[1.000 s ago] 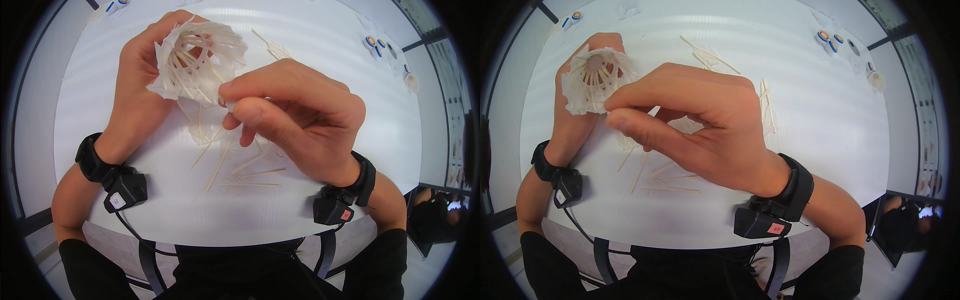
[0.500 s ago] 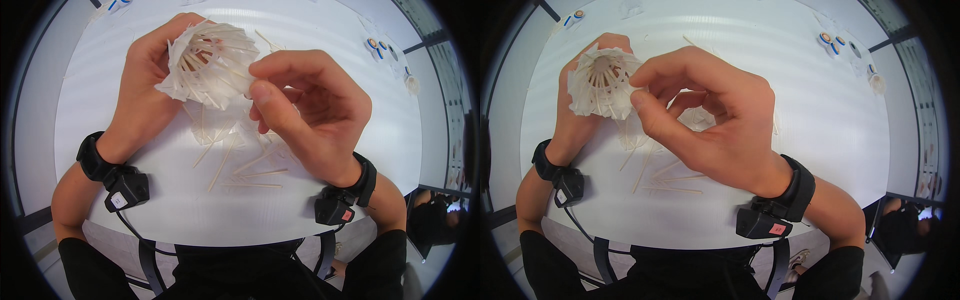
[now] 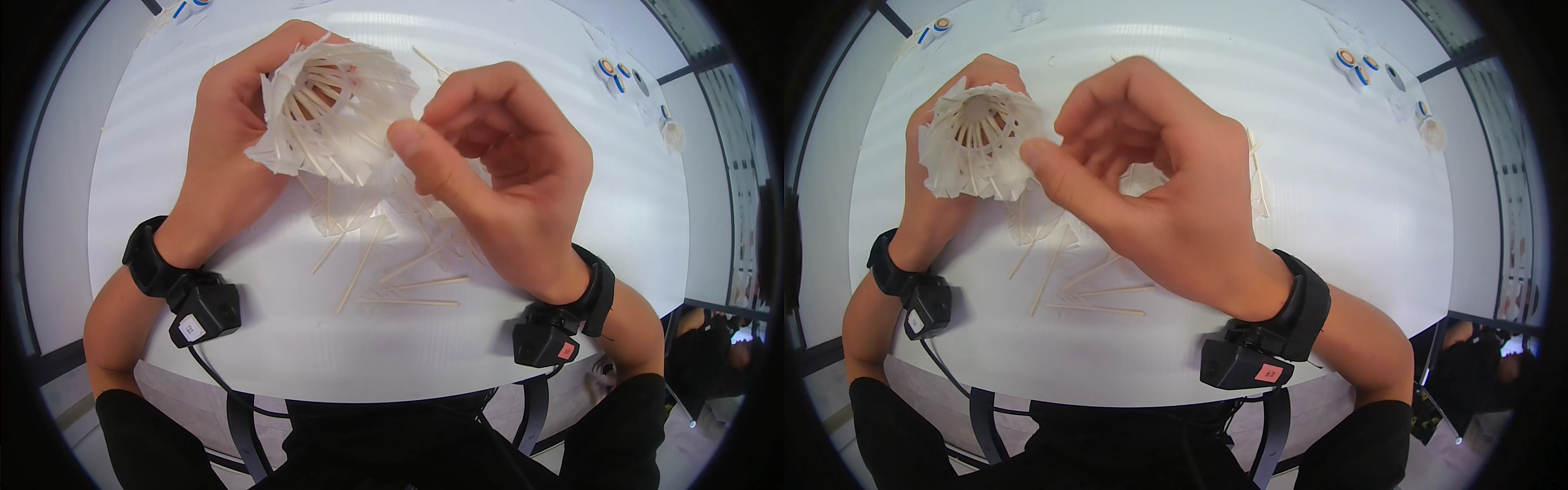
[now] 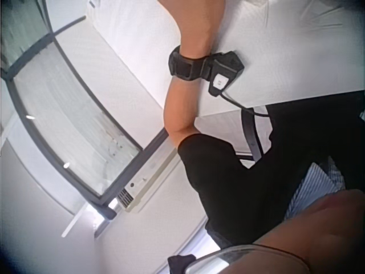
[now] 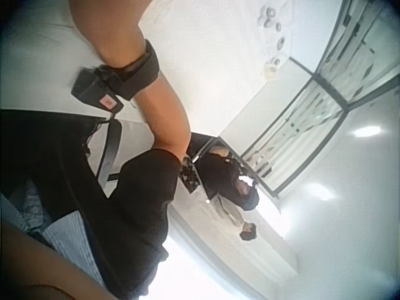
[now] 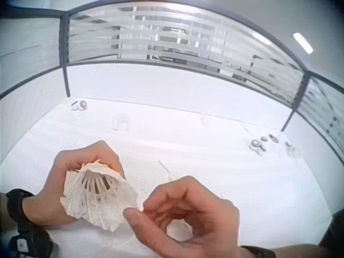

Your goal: The person inserts white feathers one by one into the base of a shuttlecock, arranging them in a circular pattern and pressing them into place by hand.

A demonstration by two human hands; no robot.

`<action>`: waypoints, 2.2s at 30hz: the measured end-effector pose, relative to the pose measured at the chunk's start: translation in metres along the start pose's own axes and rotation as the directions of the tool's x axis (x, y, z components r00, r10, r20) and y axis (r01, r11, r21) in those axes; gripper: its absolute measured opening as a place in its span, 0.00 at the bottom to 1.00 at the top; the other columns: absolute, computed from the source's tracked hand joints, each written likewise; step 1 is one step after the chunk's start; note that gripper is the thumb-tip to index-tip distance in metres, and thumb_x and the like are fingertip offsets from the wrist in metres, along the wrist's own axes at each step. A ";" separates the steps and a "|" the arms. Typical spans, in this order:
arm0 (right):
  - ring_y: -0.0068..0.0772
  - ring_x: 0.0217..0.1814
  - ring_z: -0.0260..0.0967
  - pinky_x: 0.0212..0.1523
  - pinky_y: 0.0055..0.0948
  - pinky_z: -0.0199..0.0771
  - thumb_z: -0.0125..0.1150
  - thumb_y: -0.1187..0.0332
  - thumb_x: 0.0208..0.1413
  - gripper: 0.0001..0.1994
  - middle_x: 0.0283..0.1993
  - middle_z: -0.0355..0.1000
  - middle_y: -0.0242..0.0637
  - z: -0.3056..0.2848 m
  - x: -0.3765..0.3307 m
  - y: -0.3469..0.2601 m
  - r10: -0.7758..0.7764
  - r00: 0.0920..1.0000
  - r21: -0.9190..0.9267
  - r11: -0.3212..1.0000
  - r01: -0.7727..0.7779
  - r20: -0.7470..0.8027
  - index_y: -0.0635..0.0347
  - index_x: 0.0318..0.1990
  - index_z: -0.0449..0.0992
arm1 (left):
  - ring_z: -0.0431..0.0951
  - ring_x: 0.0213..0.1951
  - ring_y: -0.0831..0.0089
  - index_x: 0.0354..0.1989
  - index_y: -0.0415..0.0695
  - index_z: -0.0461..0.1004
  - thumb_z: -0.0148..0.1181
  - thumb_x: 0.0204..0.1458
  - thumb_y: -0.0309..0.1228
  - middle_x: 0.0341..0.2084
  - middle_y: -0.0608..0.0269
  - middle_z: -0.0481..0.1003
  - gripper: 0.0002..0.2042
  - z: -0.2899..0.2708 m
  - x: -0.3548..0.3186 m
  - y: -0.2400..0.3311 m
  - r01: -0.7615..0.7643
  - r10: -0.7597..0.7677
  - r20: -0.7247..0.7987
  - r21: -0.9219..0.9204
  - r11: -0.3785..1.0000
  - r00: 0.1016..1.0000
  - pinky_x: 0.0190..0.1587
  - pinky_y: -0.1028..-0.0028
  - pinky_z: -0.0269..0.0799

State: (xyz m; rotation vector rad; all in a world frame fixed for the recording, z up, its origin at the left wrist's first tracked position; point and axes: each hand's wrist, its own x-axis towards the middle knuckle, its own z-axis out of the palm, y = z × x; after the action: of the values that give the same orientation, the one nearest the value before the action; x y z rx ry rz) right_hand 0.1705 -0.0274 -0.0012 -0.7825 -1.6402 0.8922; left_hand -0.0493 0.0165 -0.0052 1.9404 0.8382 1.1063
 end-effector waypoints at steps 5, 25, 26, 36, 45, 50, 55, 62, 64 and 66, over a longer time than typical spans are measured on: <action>0.18 0.25 0.72 0.25 0.16 0.70 0.64 0.76 0.60 0.05 0.27 0.77 0.33 0.000 -0.001 -0.003 0.051 0.996 -0.099 0.994 -0.044 0.069 0.69 0.33 0.79 | 0.77 0.43 0.79 0.50 0.37 0.76 0.70 0.47 0.20 0.42 0.68 0.78 0.19 0.001 0.000 0.002 -0.029 0.029 -0.019 0.017 0.999 0.999 0.49 0.78 0.73; 0.17 0.26 0.73 0.30 0.16 0.71 0.63 0.78 0.60 0.03 0.27 0.76 0.32 -0.002 -0.001 0.002 -0.050 0.995 -0.117 0.991 0.060 0.091 0.69 0.34 0.78 | 0.71 0.37 0.80 0.34 0.42 0.71 0.60 0.50 0.24 0.35 0.69 0.70 0.05 0.008 0.000 0.003 -0.044 0.049 -0.036 0.122 0.992 0.998 0.43 0.80 0.67; 0.17 0.26 0.73 0.30 0.16 0.71 0.63 0.78 0.60 0.03 0.27 0.76 0.32 -0.002 -0.001 0.002 -0.050 0.995 -0.116 0.991 0.060 0.091 0.69 0.34 0.78 | 0.71 0.37 0.80 0.34 0.42 0.71 0.60 0.50 0.24 0.35 0.69 0.70 0.05 0.008 0.000 0.003 -0.044 0.048 -0.036 0.123 0.991 0.998 0.43 0.80 0.67; 0.18 0.26 0.73 0.29 0.17 0.72 0.64 0.78 0.60 0.03 0.28 0.76 0.34 0.001 -0.001 0.003 -0.006 0.993 -0.064 0.998 0.014 0.118 0.69 0.35 0.78 | 0.69 0.36 0.79 0.34 0.42 0.70 0.58 0.52 0.24 0.34 0.69 0.69 0.04 0.007 0.000 0.001 -0.042 0.048 -0.050 0.111 0.993 0.998 0.43 0.80 0.66; 0.19 0.26 0.74 0.27 0.16 0.74 0.64 0.78 0.60 0.04 0.28 0.76 0.35 0.001 -0.001 0.004 0.015 0.994 -0.070 0.998 -0.008 0.108 0.70 0.34 0.78 | 0.75 0.40 0.81 0.47 0.36 0.77 0.67 0.47 0.17 0.39 0.70 0.76 0.17 -0.001 0.000 -0.004 -0.043 0.044 0.030 -0.009 0.999 0.999 0.46 0.80 0.71; 0.19 0.26 0.74 0.26 0.17 0.73 0.64 0.77 0.60 0.04 0.28 0.76 0.34 0.001 -0.002 0.001 0.103 0.990 0.006 0.995 -0.104 0.096 0.70 0.34 0.78 | 0.70 0.35 0.83 0.35 0.43 0.71 0.62 0.47 0.23 0.33 0.72 0.70 0.08 0.009 0.001 0.003 -0.074 0.075 -0.014 0.050 0.996 0.997 0.40 0.82 0.65; 0.18 0.26 0.74 0.25 0.17 0.73 0.63 0.77 0.60 0.04 0.28 0.76 0.34 0.000 -0.002 0.002 0.160 0.982 0.065 0.984 -0.167 0.105 0.69 0.34 0.77 | 0.70 0.35 0.83 0.34 0.42 0.72 0.63 0.45 0.22 0.34 0.72 0.70 0.08 0.009 0.003 0.005 -0.109 0.111 -0.022 0.081 0.991 0.994 0.40 0.82 0.65; 0.18 0.26 0.73 0.25 0.17 0.71 0.62 0.78 0.61 0.04 0.27 0.76 0.34 0.004 0.000 0.000 0.152 0.984 0.072 0.985 -0.160 0.097 0.69 0.33 0.77 | 0.71 0.36 0.80 0.35 0.40 0.72 0.65 0.43 0.21 0.35 0.69 0.71 0.10 0.009 0.001 0.003 -0.127 0.131 -0.058 0.071 0.989 0.990 0.41 0.80 0.66; 0.18 0.25 0.73 0.25 0.17 0.71 0.62 0.78 0.61 0.04 0.27 0.75 0.34 0.004 0.000 -0.002 0.186 0.978 0.071 0.979 -0.193 0.096 0.69 0.33 0.76 | 0.71 0.36 0.79 0.35 0.40 0.72 0.65 0.43 0.20 0.35 0.69 0.71 0.10 0.009 0.002 0.005 -0.135 0.140 -0.049 0.080 0.988 0.989 0.41 0.80 0.66; 0.18 0.24 0.72 0.24 0.16 0.69 0.62 0.78 0.61 0.04 0.26 0.75 0.34 0.001 0.000 0.001 0.194 0.978 0.102 0.974 -0.201 0.073 0.70 0.34 0.77 | 0.71 0.36 0.79 0.35 0.40 0.73 0.65 0.43 0.20 0.35 0.69 0.71 0.10 0.012 0.004 0.008 -0.141 0.145 -0.033 0.091 0.986 0.989 0.41 0.80 0.66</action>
State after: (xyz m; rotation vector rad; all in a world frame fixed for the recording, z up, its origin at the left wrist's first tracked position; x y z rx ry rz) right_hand 0.1691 -0.0269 -0.0022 -0.8600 -1.5719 1.1479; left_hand -0.0354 0.0129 -0.0013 2.0849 0.7904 1.2140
